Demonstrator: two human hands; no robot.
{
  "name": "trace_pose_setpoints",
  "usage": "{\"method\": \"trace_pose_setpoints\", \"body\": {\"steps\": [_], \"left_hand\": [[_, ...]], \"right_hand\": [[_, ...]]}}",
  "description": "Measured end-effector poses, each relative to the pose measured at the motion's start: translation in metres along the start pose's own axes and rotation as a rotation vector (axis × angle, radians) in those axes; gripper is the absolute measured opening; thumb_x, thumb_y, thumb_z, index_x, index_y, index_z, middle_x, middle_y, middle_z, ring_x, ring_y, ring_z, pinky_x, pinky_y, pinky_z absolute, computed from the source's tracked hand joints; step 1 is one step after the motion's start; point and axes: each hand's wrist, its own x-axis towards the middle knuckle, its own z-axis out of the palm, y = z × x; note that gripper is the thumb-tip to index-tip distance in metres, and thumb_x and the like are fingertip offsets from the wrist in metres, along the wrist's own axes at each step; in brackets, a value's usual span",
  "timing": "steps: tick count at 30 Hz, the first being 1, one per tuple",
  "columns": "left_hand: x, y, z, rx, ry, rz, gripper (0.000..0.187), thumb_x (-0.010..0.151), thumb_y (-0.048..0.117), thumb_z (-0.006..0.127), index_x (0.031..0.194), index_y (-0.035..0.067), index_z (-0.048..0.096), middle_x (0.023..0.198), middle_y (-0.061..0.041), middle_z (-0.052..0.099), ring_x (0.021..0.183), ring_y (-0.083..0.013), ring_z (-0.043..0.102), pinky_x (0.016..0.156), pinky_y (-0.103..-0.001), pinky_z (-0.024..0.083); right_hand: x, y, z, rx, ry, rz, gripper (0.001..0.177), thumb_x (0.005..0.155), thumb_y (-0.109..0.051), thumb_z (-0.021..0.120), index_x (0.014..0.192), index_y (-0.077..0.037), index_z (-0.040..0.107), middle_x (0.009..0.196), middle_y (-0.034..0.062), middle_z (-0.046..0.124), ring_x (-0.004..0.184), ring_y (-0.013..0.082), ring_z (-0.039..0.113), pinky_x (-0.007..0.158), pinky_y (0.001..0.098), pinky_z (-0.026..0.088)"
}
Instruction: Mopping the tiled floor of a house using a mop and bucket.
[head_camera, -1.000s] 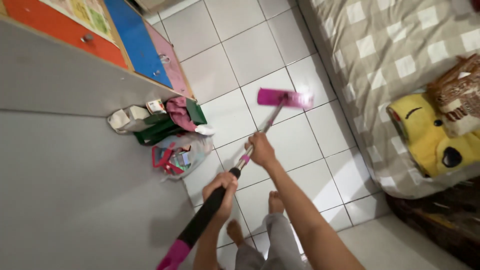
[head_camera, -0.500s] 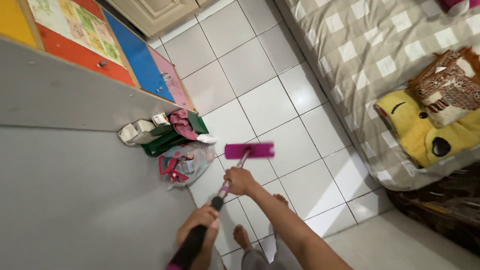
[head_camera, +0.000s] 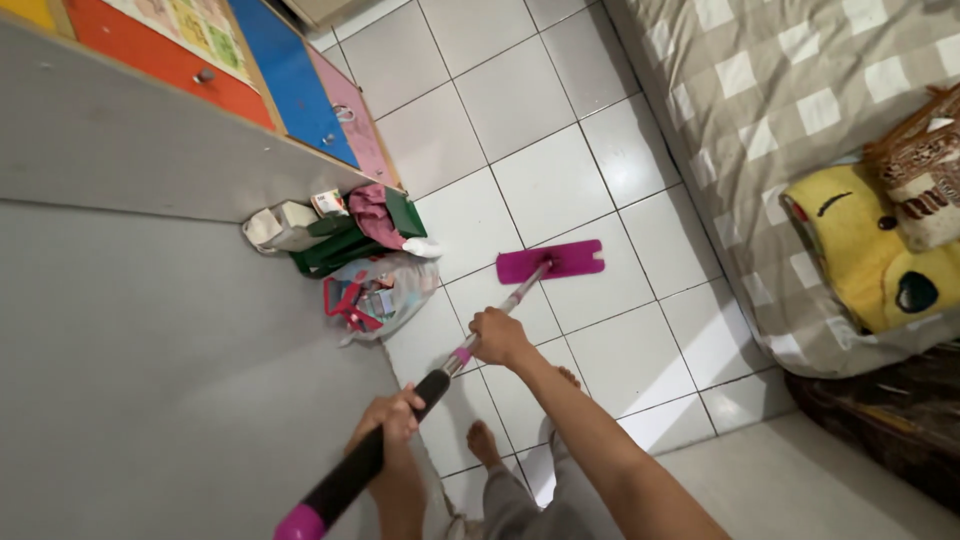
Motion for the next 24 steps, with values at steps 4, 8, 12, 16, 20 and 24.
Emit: {"method": "trace_pose_setpoints", "body": {"steps": [4, 8, 12, 16, 20, 24], "left_hand": [[-0.134, -0.030, 0.019, 0.058, 0.566, -0.116, 0.026, 0.103, 0.018, 0.062, 0.084, 0.001, 0.057, 0.078, -0.007, 0.057, 0.071, -0.0129, 0.046, 0.075, -0.030, 0.033], [-0.082, -0.017, 0.117, 0.103, 0.988, -0.223, 0.027, 0.106, 0.024, 0.065, 0.096, 0.000, 0.059, 0.081, -0.004, 0.056, 0.061, -0.0043, 0.035, 0.054, -0.021, 0.028], [-0.020, -0.009, 0.155, 0.031, 1.147, -0.265, 0.022, 0.095, 0.027, 0.059, 0.094, 0.009, 0.047, 0.105, 0.000, 0.065, 0.116, -0.0129, 0.062, 0.090, -0.028, 0.050], [0.017, -0.011, 0.147, 0.179, 0.785, -0.416, 0.029, 0.104, 0.029, 0.058, 0.107, 0.001, 0.064, 0.104, -0.007, 0.058, 0.100, -0.0174, 0.050, 0.086, -0.032, 0.040], [0.059, 0.019, 0.137, 0.428, 0.557, -0.364, 0.025, 0.105, 0.024, 0.062, 0.097, 0.001, 0.066, 0.095, -0.010, 0.059, 0.084, -0.0167, 0.049, 0.079, -0.033, 0.040], [0.082, 0.090, 0.155, 0.542, 0.258, -0.237, 0.028, 0.100, 0.017, 0.067, 0.075, 0.005, 0.061, 0.088, -0.007, 0.072, 0.093, -0.0120, 0.068, 0.090, -0.028, 0.052]], "right_hand": [[0.012, -0.003, 0.014, -0.149, -0.098, -0.117, 0.016, 0.069, -0.024, 0.077, 0.077, -0.011, 0.072, 0.093, 0.0068, 0.069, 0.101, 0.0302, 0.063, 0.080, 0.0448, 0.057], [0.052, -0.005, 0.019, -0.293, -0.127, -0.243, 0.009, 0.074, -0.021, 0.074, 0.075, -0.012, 0.071, 0.091, 0.0060, 0.070, 0.099, 0.0284, 0.066, 0.077, 0.0435, 0.058], [0.085, -0.002, 0.008, -0.306, -0.024, -0.297, 0.013, 0.070, -0.018, 0.076, 0.079, -0.012, 0.070, 0.098, 0.0059, 0.068, 0.098, 0.0286, 0.068, 0.079, 0.0429, 0.060], [0.101, 0.008, -0.017, -0.135, 0.161, -0.157, 0.031, 0.072, -0.024, 0.079, 0.093, -0.006, 0.067, 0.113, 0.0139, 0.065, 0.104, 0.0354, 0.063, 0.076, 0.0480, 0.058], [0.085, 0.013, -0.042, -0.144, 0.315, -0.142, 0.034, 0.069, -0.032, 0.080, 0.087, -0.004, 0.069, 0.111, 0.0178, 0.066, 0.113, 0.0369, 0.060, 0.082, 0.0483, 0.056], [0.036, 0.012, -0.019, 0.030, 0.149, 0.091, 0.029, 0.083, -0.037, 0.072, 0.085, -0.008, 0.073, 0.102, 0.0120, 0.071, 0.111, 0.0334, 0.063, 0.089, 0.0464, 0.056]]}}
